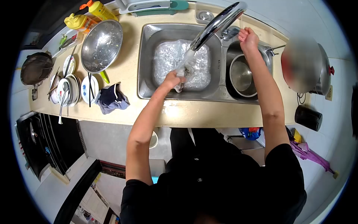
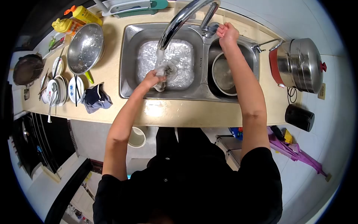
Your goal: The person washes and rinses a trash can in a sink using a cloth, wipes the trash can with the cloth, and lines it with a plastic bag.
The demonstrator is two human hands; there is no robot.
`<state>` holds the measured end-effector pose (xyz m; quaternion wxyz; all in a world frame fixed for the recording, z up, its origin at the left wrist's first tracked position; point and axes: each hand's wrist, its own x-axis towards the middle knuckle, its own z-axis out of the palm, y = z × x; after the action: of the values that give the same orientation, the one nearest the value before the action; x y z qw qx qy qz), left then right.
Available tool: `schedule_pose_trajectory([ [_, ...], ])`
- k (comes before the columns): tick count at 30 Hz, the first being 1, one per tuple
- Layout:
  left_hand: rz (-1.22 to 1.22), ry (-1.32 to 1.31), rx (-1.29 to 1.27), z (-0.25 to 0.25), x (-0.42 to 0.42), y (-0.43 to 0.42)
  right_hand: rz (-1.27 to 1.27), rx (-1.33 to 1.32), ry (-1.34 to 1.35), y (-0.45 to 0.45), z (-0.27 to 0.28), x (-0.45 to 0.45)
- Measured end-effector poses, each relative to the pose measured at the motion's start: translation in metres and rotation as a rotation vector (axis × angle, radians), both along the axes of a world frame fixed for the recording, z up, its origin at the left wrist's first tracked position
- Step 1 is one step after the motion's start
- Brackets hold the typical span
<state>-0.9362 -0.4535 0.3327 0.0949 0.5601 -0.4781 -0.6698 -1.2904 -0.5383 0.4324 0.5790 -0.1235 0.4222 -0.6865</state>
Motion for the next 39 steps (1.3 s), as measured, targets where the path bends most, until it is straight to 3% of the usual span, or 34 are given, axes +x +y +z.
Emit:
schedule_pose_trajectory([
  [3, 0.062, 0.02, -0.194, -0.034, 0.025, -0.023, -0.014, 0.022, 0.004, 0.018, -0.011, -0.007],
  [4, 0.036, -0.146, -0.313, -0.021, 0.029, -0.031, -0.034, 0.041, 0.047, 0.024, -0.013, -0.006],
  [6, -0.154, -0.525, -0.436, -0.022, 0.039, -0.051, 0.226, 0.102, 0.055, 0.05, -0.025, 0.005],
  [7, -0.327, -0.693, -0.458, -0.051, 0.045, -0.06, 0.203, 0.157, 0.447, 0.071, -0.021, 0.041],
  [8, -0.285, -0.748, -0.523, -0.081, 0.049, -0.06, 0.284, 0.136, 0.29, 0.086, -0.033, 0.062],
  [10, -0.243, -0.813, -0.58, -0.105, 0.055, -0.06, 0.352, 0.353, 0.101, 0.104, -0.066, 0.098],
  [12, -0.232, -0.824, -0.844, -0.112, 0.048, -0.059, 0.396, 0.676, 0.16, 0.106, -0.093, 0.126],
  [13, -0.228, -0.832, -0.836, -0.099, 0.04, -0.058, 0.408, 0.679, 0.158, 0.106, -0.107, 0.139],
  [15, -0.197, -0.85, -0.584, -0.052, 0.012, -0.049, 0.377, 1.002, 0.174, 0.111, -0.136, 0.16],
  [17, -0.456, -0.933, -0.343, -0.05, -0.017, -0.036, 0.365, 1.048, 0.087, 0.113, -0.168, 0.173],
  [19, -0.358, -0.781, -0.461, -0.101, -0.039, -0.019, 0.391, 1.033, -0.139, 0.108, -0.188, 0.189],
  [21, -0.177, -0.425, -0.167, -0.101, -0.059, -0.018, 0.463, 1.046, -0.144, 0.103, -0.2, 0.195],
  [23, -0.018, -0.422, -0.279, -0.104, -0.087, 0.007, 0.469, 0.715, -0.509, 0.104, -0.204, 0.181],
  [24, -0.01, -0.427, -0.279, -0.085, -0.093, 0.016, 0.508, 0.67, -0.673, 0.102, -0.224, 0.169],
  [26, 0.082, -0.062, -0.561, -0.024, -0.1, 0.03, 0.525, 0.561, -0.752, 0.106, -0.227, 0.163],
  [27, 0.089, -0.064, -0.558, -0.01, -0.102, 0.028, 0.537, 0.51, -0.783, 0.107, -0.228, 0.163],
  [29, 0.171, -0.109, -0.738, 0.004, -0.105, 0.024, 0.569, 0.419, -0.851, 0.106, -0.241, 0.176],
  [30, 0.119, -0.126, -0.707, -0.02, -0.096, 0.01, 0.579, 0.389, -0.865, 0.105, -0.251, 0.181],
  [31, 0.066, -0.143, -0.677, -0.043, -0.087, -0.003, 0.576, 0.376, -0.847, 0.105, -0.26, 0.187],
  [32, 0.003, -0.328, -0.677, -0.055, -0.076, -0.02, 0.55, 0.389, -0.79, 0.104, -0.267, 0.185],
  [34, -0.093, -0.545, -0.647, -0.065, -0.057, -0.037, 0.394, 0.524, -0.461, 0.11, -0.229, 0.187],
  [35, -0.122, -0.585, -0.641, -0.066, -0.045, -0.049, 0.238, 0.628, -0.135, 0.106, -0.194, 0.188],
  [36, -0.182, -0.831, -0.797, -0.085, -0.028, -0.053, 0.217, 0.63, -0.089, 0.1, -0.15, 0.181],
  [37, -0.245, -1.076, -0.949, -0.104, -0.009, -0.055, 0.219, 0.635, -0.083, 0.104, -0.159, 0.169],
  [39, -0.303, -0.966, -0.764, -0.11, 0.034, -0.073, 0.023, 0.859, 0.017, 0.114, -0.212, 0.138],
])
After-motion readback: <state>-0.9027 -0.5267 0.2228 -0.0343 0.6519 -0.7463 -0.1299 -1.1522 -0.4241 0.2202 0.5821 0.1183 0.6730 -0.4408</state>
